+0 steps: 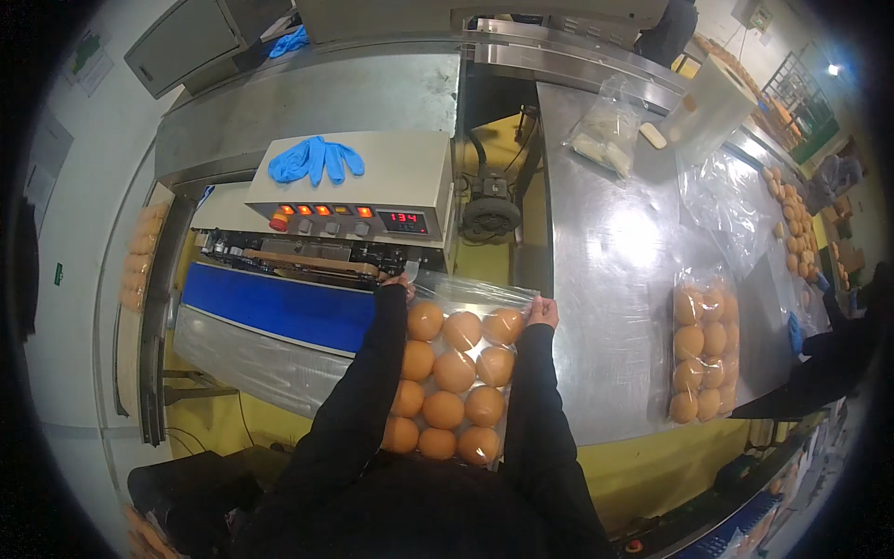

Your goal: The person places trays of round buns into a vacuum-sealing machine, then removes the sealed packages and stacks them. Later, the person puts on blue gloves and manually places individual buns into plastic bags on a stainless steel table.

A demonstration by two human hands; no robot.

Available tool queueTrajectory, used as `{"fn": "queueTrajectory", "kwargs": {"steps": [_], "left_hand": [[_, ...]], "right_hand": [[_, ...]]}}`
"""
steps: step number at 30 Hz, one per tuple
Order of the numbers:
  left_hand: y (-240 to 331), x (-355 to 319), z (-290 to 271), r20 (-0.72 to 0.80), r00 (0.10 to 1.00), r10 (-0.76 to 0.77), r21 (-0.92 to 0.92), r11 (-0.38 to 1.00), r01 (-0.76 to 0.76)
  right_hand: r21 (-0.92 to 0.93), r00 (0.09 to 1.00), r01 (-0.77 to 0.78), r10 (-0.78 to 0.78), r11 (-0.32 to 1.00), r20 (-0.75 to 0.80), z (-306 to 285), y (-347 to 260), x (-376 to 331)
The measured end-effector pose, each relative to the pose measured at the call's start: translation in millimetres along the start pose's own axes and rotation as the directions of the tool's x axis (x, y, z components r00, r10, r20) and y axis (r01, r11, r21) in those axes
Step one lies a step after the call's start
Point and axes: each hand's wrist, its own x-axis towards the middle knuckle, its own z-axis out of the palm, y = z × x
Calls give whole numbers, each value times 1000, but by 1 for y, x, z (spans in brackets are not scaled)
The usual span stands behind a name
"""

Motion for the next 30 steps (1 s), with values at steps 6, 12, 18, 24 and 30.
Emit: {"fn": "queueTrajectory", "kwargs": {"steps": [6, 12, 18, 24, 30], "left_hand": [[-7, -9, -5, 214, 977, -16, -78, 996, 34], [-26, -14, -23, 121, 992, 28, -50, 999, -22], [-28, -8, -26, 47, 999, 12, -26, 1000, -10], [-31, 22, -62, 321, 946, 47, -3, 999, -49], [-33, 59, -80, 41, 998, 57, 174, 983, -63]], "right_hand": [[94, 999, -11, 15, 995, -44, -6, 7, 4], [102, 998, -51, 53, 994, -18, 4, -10, -7], [108, 996, -86, 88, 990, -13, 3, -10, -6], [51, 999, -24, 22, 998, 49, 16, -3, -6], [-15, 998, 9, -7, 1000, 67, 43, 10, 1]]}}
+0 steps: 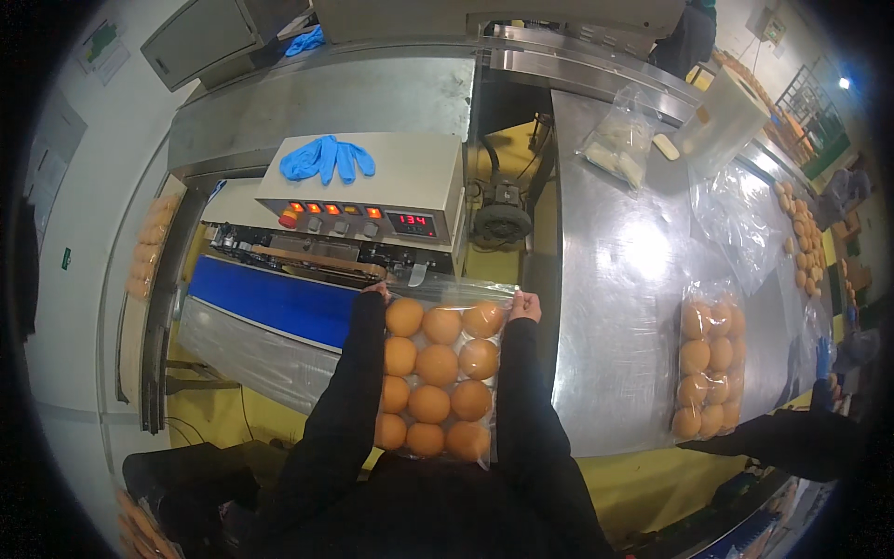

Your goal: The person places trays of round buns into a vacuum-sealing machine, then removes the sealed packages and stacks them. Later, the person puts on blue gloves and manually places individual buns into plastic bags on a stainless steel table.

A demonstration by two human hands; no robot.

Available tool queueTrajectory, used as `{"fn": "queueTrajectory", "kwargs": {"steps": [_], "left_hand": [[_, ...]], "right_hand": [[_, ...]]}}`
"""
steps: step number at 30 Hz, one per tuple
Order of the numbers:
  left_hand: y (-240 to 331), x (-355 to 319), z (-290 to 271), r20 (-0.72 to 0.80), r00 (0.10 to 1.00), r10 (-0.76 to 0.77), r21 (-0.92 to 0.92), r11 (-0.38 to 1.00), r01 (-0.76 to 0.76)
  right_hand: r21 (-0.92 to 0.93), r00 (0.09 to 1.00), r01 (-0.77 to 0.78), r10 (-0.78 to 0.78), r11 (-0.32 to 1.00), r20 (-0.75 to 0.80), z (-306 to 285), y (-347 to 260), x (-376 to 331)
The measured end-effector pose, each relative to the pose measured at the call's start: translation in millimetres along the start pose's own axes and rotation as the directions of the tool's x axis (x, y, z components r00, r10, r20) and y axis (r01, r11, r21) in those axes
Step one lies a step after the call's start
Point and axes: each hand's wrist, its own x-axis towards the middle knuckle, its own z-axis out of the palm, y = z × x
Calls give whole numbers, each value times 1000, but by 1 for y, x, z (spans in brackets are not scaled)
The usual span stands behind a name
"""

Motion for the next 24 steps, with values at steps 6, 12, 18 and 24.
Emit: {"fn": "queueTrajectory", "kwargs": {"steps": [6, 12, 18, 24], "left_hand": [[6, 17, -40, -106, 993, 44, 149, 988, -28], [-11, 43, -91, -156, 985, 77, 289, 957, -29], [-24, 73, -155, -159, 980, 120, 337, 940, -60], [42, 37, -151, 123, 966, 226, 503, 825, -257]], "right_hand": [[99, 998, 1, -7, 995, 55, 43, -7, -18], [16, 995, -20, 19, 1000, 95, 80, 6, -32], [136, 982, -144, 125, 980, 141, 131, -8, -60], [91, 995, -68, 61, 994, 73, 146, 8, -69]]}}
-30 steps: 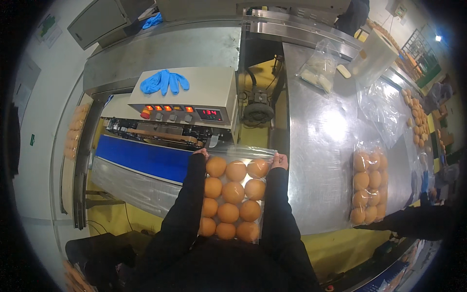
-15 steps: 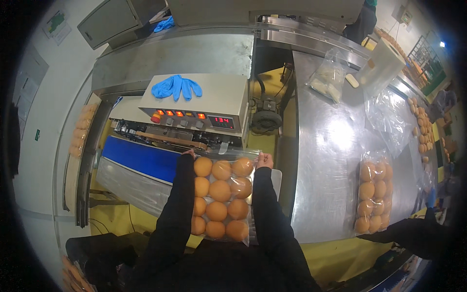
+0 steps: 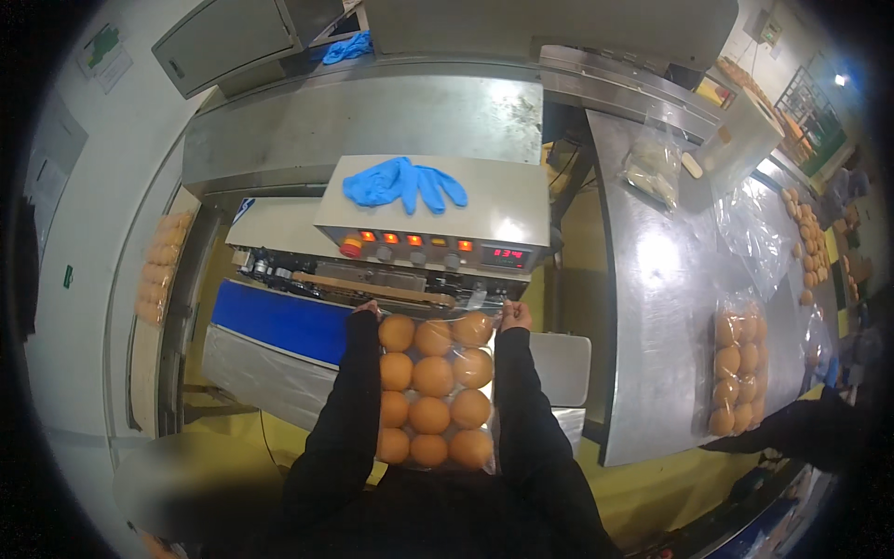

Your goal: The person places trays of round buns into a vacuum-sealing machine, then removes the sealed packages and stacks them. Later, the person puts on blue gloves and manually places individual buns into plastic bags on a stainless steel table.

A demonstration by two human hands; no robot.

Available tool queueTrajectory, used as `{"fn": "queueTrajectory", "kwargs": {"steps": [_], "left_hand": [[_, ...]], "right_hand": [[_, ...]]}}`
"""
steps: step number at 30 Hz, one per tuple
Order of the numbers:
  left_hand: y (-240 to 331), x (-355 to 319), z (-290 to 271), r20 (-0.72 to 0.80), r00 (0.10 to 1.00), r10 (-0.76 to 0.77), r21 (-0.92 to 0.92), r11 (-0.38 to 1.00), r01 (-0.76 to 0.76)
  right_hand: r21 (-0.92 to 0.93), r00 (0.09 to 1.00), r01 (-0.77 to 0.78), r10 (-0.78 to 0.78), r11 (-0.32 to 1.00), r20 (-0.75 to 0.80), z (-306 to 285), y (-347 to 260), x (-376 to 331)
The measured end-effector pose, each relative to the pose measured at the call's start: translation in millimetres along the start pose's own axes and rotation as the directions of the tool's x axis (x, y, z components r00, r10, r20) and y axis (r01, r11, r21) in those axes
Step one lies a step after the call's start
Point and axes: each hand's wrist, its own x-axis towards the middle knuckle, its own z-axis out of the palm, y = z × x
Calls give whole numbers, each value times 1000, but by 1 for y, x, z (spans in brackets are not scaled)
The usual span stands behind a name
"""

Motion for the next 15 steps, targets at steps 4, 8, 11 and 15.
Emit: {"fn": "queueTrajectory", "kwargs": {"steps": [4, 8, 11, 15], "left_hand": [[18, -15, -19, -171, 982, -86, -329, 944, 25], [30, -21, -49, -182, 975, -126, -710, 703, -41], [-59, 14, -60, -132, 965, -227, -680, 729, 78], [-34, 12, -84, -107, 961, -253, -642, 756, 128]], "right_hand": [[15, 997, 15, -14, 1000, -81, 26, 5, -12], [126, 977, -164, 178, 978, -113, 49, 1, -41], [-123, 995, -103, 100, 987, -29, 63, 16, -80], [-640, 946, 321, -267, 699, 184, 59, 19, -180]]}}
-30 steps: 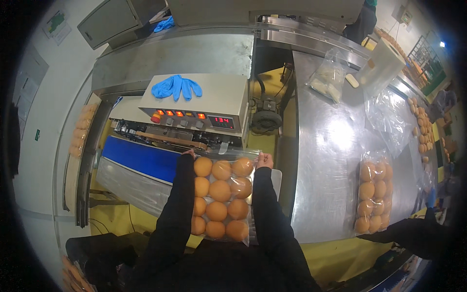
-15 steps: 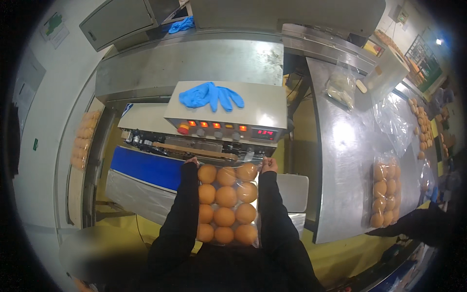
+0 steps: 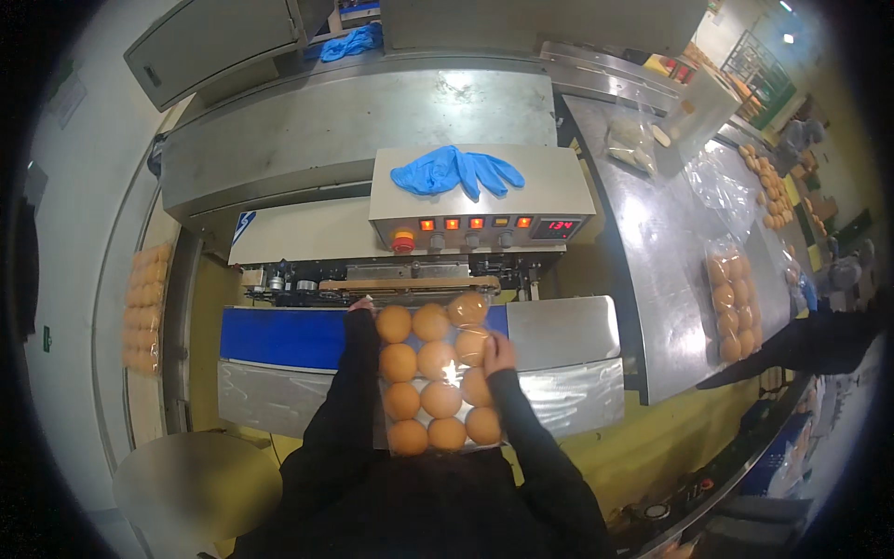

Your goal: The person places trays of round buns into a vacuum-sealing machine, then removes the sealed packages and stacks them. Later, the person puts on blue gloves and manually places individual buns into plastic bags on a stainless steel table.

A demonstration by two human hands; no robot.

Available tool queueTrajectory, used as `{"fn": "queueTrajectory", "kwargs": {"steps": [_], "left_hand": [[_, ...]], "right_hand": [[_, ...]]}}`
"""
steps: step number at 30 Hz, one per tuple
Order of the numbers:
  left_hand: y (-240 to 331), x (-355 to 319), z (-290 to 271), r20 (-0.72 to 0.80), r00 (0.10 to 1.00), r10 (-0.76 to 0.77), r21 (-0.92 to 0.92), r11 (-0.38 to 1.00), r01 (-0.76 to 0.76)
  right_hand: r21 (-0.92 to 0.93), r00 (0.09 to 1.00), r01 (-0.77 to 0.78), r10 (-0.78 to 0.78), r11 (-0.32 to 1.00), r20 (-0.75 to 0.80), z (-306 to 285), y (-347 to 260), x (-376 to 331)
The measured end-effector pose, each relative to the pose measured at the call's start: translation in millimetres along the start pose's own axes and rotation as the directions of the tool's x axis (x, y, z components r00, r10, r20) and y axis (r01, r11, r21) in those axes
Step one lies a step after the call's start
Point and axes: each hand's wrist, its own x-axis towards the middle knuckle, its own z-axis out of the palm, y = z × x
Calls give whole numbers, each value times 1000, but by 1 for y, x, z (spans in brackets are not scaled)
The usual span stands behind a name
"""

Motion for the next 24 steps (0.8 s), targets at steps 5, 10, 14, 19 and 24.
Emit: {"fn": "queueTrajectory", "kwargs": {"steps": [5, 10, 14, 19, 24], "left_hand": [[5, -34, -25, 74, 990, 118, 14, 993, -119], [-2, -114, -103, 217, 865, 453, 755, 484, -443], [35, -161, -138, 201, 940, 274, 768, 552, -325], [47, -164, -181, 184, 957, 224, 769, 573, -282], [48, -149, -218, 103, 993, 65, 737, 665, -120]], "right_hand": [[-156, 988, 1, 23, 988, 155, -21, -73, -84], [-69, 978, -30, 44, 997, 205, 3, -93, -128], [-64, 983, -26, 37, 998, 181, 27, -108, -145], [-43, 986, -13, 20, 999, 164, 59, -125, -159], [-63, 988, -15, 24, 998, 154, 90, -143, -169]]}}
